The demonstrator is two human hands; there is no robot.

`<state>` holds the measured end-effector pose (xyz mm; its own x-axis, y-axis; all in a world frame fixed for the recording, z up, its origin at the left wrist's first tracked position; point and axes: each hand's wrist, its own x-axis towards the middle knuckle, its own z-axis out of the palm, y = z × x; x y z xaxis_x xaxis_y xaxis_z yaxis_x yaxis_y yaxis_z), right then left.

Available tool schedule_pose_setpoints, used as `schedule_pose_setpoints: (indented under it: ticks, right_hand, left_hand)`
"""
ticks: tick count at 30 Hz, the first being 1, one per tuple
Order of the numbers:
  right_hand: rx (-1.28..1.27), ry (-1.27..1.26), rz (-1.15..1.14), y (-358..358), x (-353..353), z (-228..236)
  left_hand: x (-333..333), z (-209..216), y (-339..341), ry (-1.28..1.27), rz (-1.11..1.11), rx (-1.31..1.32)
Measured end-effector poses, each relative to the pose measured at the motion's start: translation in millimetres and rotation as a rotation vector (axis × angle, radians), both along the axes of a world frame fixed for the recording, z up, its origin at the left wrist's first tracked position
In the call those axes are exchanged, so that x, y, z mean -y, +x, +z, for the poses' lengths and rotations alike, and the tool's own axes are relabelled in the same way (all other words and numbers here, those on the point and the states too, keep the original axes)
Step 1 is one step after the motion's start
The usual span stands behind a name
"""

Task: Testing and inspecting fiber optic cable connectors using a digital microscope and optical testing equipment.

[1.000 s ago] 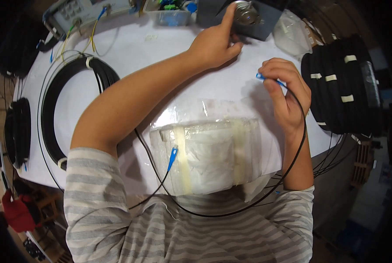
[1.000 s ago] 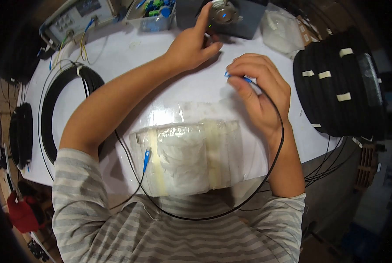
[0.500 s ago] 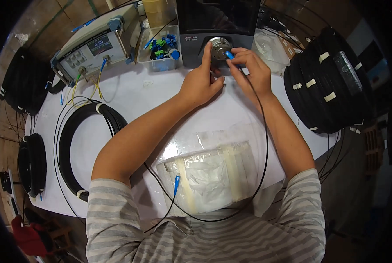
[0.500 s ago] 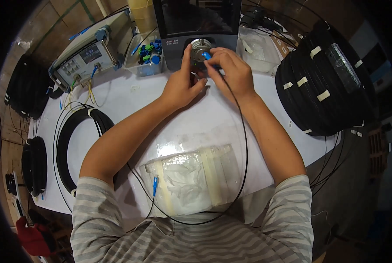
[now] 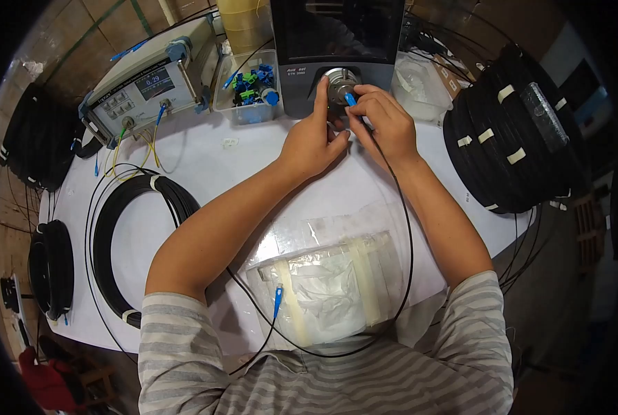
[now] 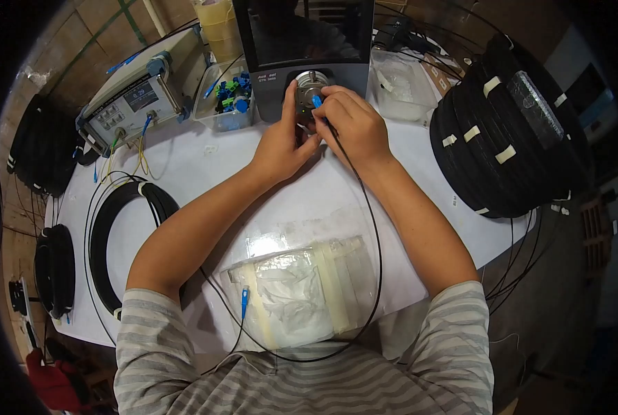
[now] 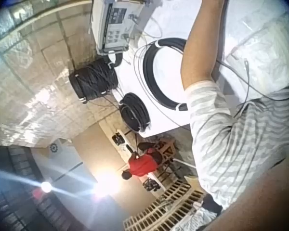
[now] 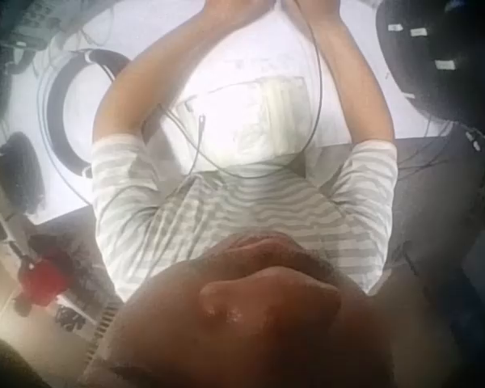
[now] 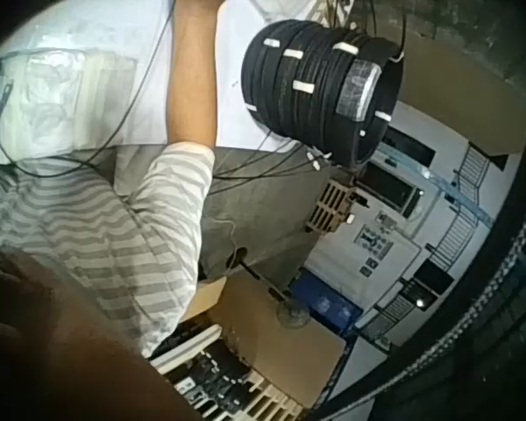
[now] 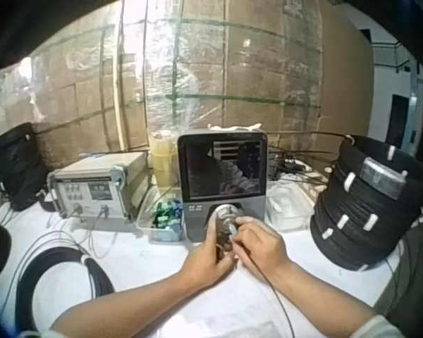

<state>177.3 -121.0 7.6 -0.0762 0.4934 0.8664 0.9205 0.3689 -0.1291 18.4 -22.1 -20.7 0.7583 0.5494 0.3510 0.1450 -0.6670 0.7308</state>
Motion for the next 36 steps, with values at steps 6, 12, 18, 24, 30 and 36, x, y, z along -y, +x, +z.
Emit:
schedule_pose_setpoints:
  ticks: [6,12,18,24,30,36]
  right_hand:
    - [-0.002,-0.03,-0.114,-12,-2,16]
    - [0.019,0.02,-0.104,-9,-8,16]
    - [-0.067,0.044,-0.038,-2,-10,-2]
    - [-0.291,0.013,-0.073,11,-10,-14]
    - [-0.273,-0.089,-0.064,13,-19,-21]
    - [-0.332,-0.109,-0.125,2,-33,-21]
  left_hand:
    - [-3,-4,-1,0.007,0.005,0.017]
    - [0,-3,0,0.035,0.008,0.025]
    - [2,1,-3,-0.027,0.02,0.042]
    - [-4,0,-1,0.224,0.115,0.134]
    - [-10,9,0,0.319,0.117,0.253]
    - [-12,16,0,0.285,0.086,0.22]
